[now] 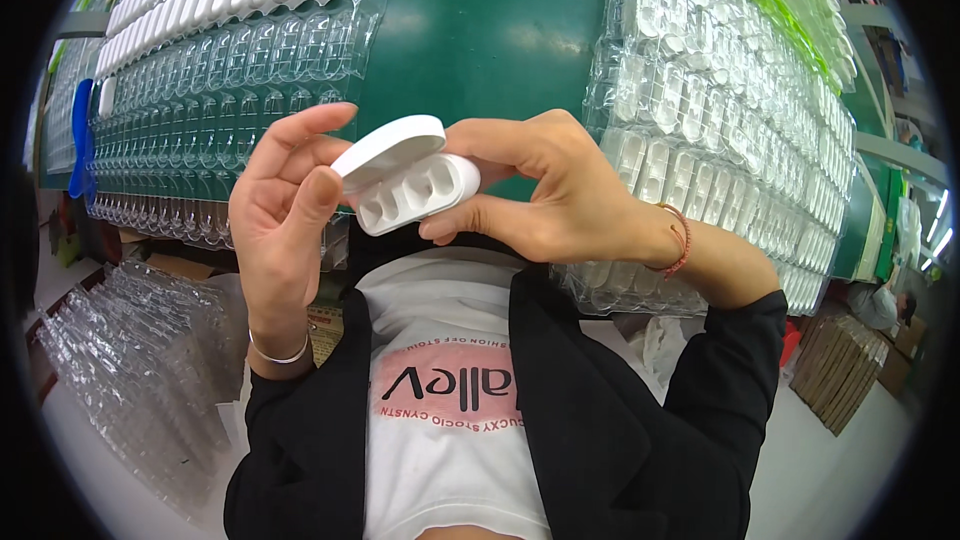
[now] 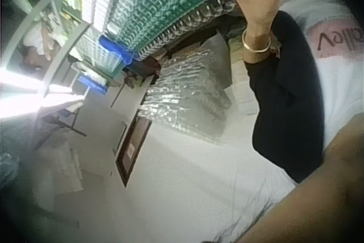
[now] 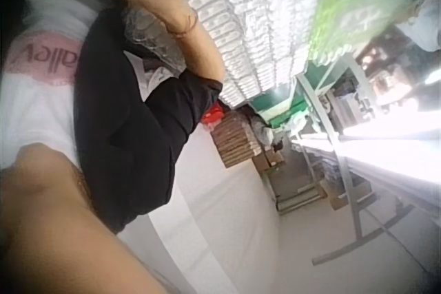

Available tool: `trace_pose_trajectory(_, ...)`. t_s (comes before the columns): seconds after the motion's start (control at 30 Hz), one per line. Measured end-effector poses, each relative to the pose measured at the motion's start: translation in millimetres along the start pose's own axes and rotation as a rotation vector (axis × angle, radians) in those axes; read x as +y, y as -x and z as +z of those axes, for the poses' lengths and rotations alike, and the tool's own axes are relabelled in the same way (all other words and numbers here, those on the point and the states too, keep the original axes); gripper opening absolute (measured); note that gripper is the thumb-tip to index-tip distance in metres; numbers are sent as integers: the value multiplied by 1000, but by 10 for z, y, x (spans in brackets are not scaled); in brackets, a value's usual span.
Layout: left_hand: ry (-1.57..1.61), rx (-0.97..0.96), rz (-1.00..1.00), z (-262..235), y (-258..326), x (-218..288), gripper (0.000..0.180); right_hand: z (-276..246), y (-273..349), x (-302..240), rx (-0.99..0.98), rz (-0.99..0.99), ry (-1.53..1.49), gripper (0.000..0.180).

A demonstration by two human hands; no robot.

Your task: The person assembles white wireless earbuds by hand. They pick up a white charging case and a clear plastic insert, place the insert into the case, and then insert a small white earbud into the insert. The person repeats this process multiple times, handling the components one by one.

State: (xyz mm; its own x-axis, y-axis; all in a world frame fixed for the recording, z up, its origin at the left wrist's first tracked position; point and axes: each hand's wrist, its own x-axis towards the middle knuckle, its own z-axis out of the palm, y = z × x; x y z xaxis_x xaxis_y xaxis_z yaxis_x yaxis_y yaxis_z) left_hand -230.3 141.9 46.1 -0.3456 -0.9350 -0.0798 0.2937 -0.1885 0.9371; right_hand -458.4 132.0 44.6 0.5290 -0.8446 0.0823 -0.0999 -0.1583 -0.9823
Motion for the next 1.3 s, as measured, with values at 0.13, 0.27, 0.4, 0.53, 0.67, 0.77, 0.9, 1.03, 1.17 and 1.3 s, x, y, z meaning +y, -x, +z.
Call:
trace_pose_trajectory(0.13,74,56,-79,61,21,-33,36,52,16,18,63,40,-73,25)
trace_pose_trajectory(0.27,78,26,30,34,56,-85,34,22,-2,21,36,-7,55,26)
trace_pose_trajectory(0.4,106,-27,98,-15,48,-99,37,-19,-25,12,-8,-23,122,30)
trace_pose_trajectory(0.53,-78,61,7,53,44,-14,61,-1,10,94,6,-10,40,30)
trace_pose_trajectory(0.67,2,-15,85,17,37,-66,59,-17,-17,27,-8,-42,51,30)
trace_pose_trajectory(0.77,-74,-92,140,0,23,-107,51,-2,-31,27,10,-62,-3,29)
trace_pose_trajectory(0.9,-83,-72,79,8,74,-177,50,19,-39,70,47,-81,16,29)
trace_pose_trajectory(1.03,-137,27,103,78,75,-146,25,39,-29,3,44,56,-83,29)
trace_pose_trajectory(1.17,-322,48,102,-29,91,-135,31,20,-18,13,-5,-41,55,30)
trace_pose_trajectory(1.3,-315,46,65,-15,94,-136,45,28,-8,41,12,-40,30,31)
